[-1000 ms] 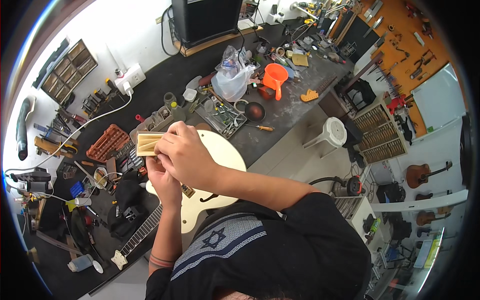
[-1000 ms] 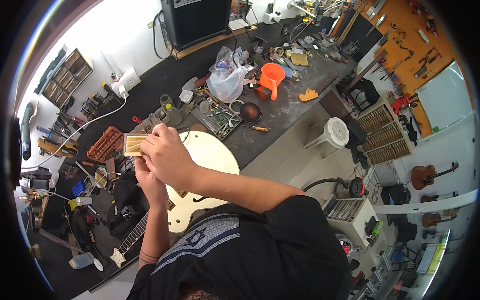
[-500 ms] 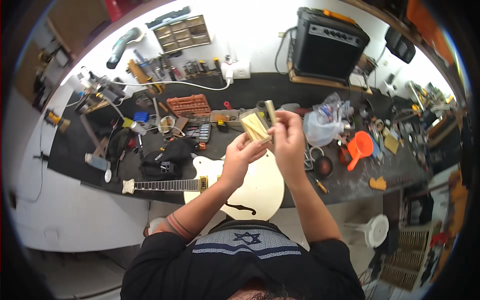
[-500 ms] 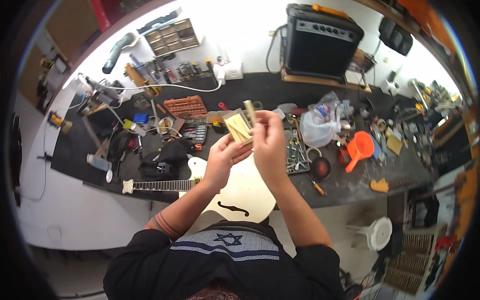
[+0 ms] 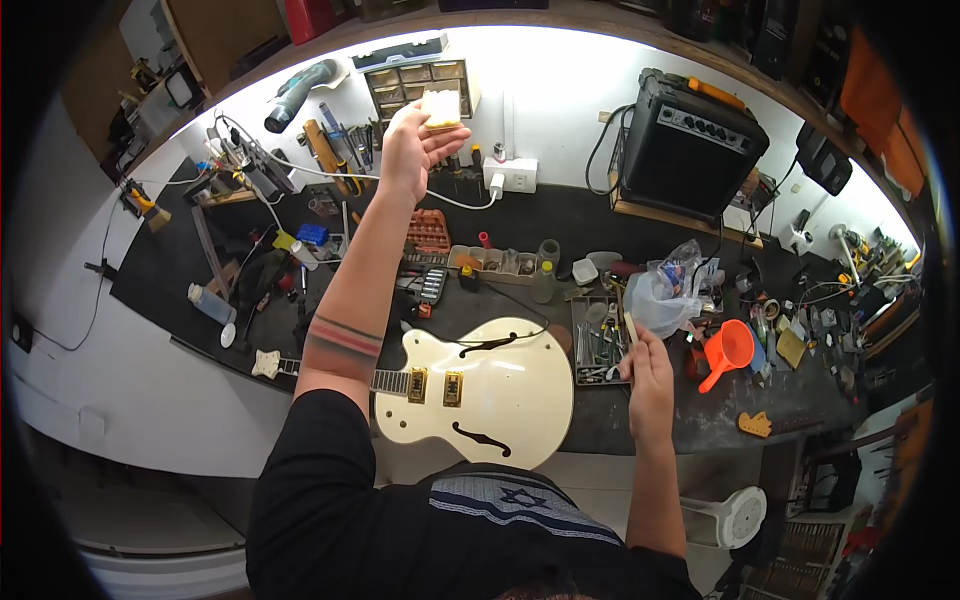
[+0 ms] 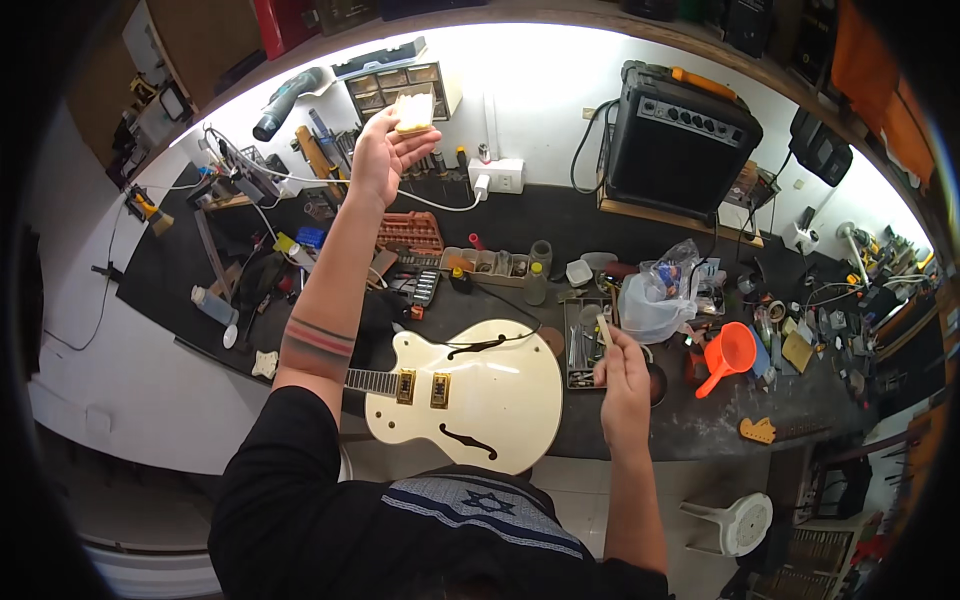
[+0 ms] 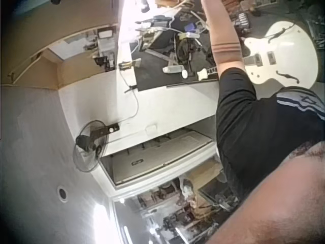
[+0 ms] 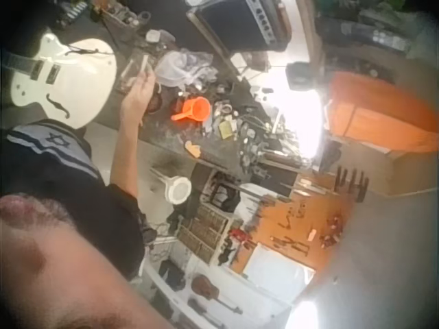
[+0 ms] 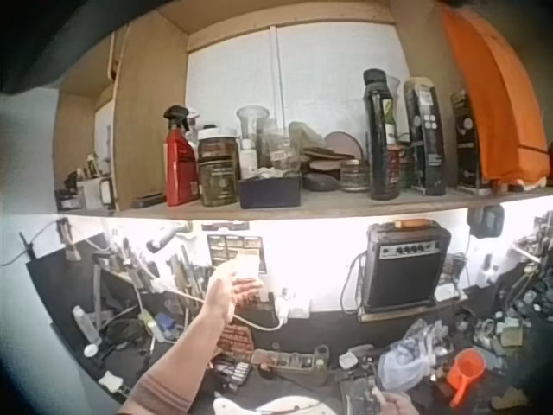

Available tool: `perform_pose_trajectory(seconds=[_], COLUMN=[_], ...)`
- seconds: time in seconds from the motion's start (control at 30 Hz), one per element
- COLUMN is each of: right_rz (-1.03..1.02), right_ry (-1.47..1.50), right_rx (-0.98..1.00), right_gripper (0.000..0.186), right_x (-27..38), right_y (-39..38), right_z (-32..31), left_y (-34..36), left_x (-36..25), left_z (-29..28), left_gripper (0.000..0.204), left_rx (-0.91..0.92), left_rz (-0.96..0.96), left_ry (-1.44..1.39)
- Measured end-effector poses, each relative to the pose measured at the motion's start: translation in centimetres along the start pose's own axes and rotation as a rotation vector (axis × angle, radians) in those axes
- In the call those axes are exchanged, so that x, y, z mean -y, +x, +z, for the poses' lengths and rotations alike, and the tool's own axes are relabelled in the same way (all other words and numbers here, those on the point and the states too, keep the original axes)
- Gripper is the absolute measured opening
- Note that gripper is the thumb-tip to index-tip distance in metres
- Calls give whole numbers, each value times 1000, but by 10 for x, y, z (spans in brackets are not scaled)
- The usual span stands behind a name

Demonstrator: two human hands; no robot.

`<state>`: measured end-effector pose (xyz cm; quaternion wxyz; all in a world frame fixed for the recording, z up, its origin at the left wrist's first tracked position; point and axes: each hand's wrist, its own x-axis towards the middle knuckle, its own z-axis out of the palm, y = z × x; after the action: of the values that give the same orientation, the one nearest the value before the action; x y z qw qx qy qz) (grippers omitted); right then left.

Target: The person sands a small bone guitar nut against a piece of sandpaper taped to a long sanding block, then fits it into the slot at the headstock of a guitar neck to check the sizing, and repeats the process with several different sandpaper pieces.

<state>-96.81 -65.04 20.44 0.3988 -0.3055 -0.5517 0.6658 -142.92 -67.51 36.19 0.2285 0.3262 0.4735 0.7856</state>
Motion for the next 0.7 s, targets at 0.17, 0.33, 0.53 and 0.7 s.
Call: perform_pose_trajectory(seconds=[0.17,0.33,0.53,0.7], right_rz=[89,155,150,205], right_ry=[-65,-37,-80,-65], right_rx=[-88,-244,-294,-268], right_gripper=[38,28,20,19], right_x=[-17,-25,-20,-7], right_y=[-36,-65,-77,-88], right_z=[-24,-22,-2,17], left_y=[28,32,30,27], left_x=[9,16,19,23], left_z=[-16,-18,-17,-17], left_gripper=[53,47,47,44], left_rx=[51,101,52,51], left_rz=[-40,-13,19,35], left_ry=[-50,-88,-118,-155])
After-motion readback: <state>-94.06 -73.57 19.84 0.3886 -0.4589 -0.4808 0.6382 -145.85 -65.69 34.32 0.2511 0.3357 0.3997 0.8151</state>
